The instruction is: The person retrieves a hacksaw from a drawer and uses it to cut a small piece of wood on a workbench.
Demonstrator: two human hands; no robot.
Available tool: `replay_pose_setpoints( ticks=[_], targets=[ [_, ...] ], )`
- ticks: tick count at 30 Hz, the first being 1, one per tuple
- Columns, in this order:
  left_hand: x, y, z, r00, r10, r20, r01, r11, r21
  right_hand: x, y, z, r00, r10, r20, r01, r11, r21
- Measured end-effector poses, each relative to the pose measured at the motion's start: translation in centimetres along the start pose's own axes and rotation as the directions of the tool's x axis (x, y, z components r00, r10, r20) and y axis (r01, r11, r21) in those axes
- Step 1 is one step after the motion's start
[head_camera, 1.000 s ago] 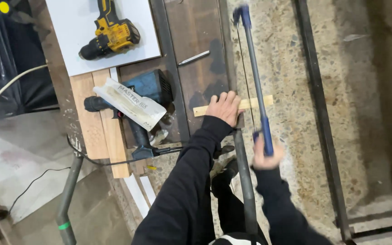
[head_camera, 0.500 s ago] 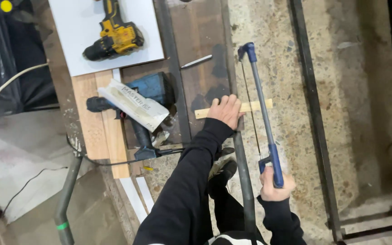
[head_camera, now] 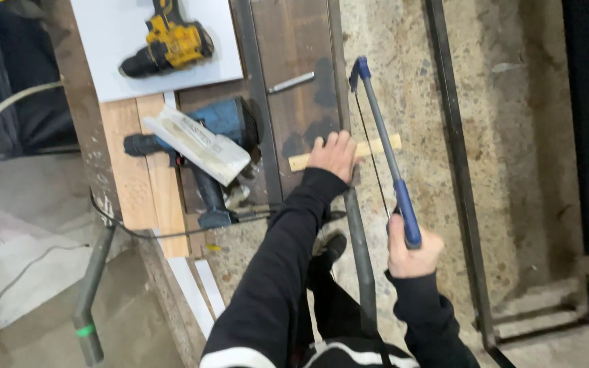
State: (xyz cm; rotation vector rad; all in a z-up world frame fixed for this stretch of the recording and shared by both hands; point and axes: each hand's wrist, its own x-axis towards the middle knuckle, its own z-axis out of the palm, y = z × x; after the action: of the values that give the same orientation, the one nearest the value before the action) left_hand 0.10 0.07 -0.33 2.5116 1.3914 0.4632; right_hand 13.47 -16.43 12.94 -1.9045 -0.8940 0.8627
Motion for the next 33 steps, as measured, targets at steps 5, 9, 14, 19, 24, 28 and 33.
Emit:
replay_pose_setpoints(
  ticks=[5, 9, 14, 19, 24, 28, 33],
  targets=[
    [-0.3, -0.2, 0.9, 0.998, 0.038, -0.058, -0.038, 0.999, 0.008, 0.6, -2.8, -0.7, 1.000, 0.010, -0.004, -0.010, 0.999, -0.046],
    [-0.8, -0.4, 0.9, 1.000, 0.011, -0.024, -0.011, 1.000, -0.005, 2.5, -3.0, 0.7, 0.998, 0.068, 0.017, -0.067, 0.997, -0.043],
    [-0.6, -0.4, 1.6, 0.998, -0.020, -0.063, 0.021, 1.000, 0.013, 4.0, -3.6, 0.7, 0.998, 0.043, 0.039, -0.040, 0.996, -0.074],
    [-0.2, -0.2, 0.9, 1.000, -0.014, 0.007, 0.014, 1.000, -0.013, 3.7, -4.1, -0.5, 0.991, -0.110, 0.080, 0.125, 0.970, -0.210],
    [-0.1, -0.1, 0.9, 1.000, -0.017, 0.016, 0.017, 1.000, -0.006, 9.0, -2.9, 4.2, 0.996, -0.062, 0.069, 0.077, 0.967, -0.241],
    [-0.5, -0.2, 1.4, 0.999, -0.041, 0.011, 0.041, 0.999, -0.014, 5.2, -3.5, 1.3, 0.994, -0.100, 0.051, 0.108, 0.975, -0.194],
    [-0.3, -0.6, 0.9, 1.000, -0.024, 0.002, 0.024, 1.000, -0.010, 6.7, -2.9, 2.6, 0.999, -0.014, 0.042, 0.019, 0.992, -0.124]
  ],
)
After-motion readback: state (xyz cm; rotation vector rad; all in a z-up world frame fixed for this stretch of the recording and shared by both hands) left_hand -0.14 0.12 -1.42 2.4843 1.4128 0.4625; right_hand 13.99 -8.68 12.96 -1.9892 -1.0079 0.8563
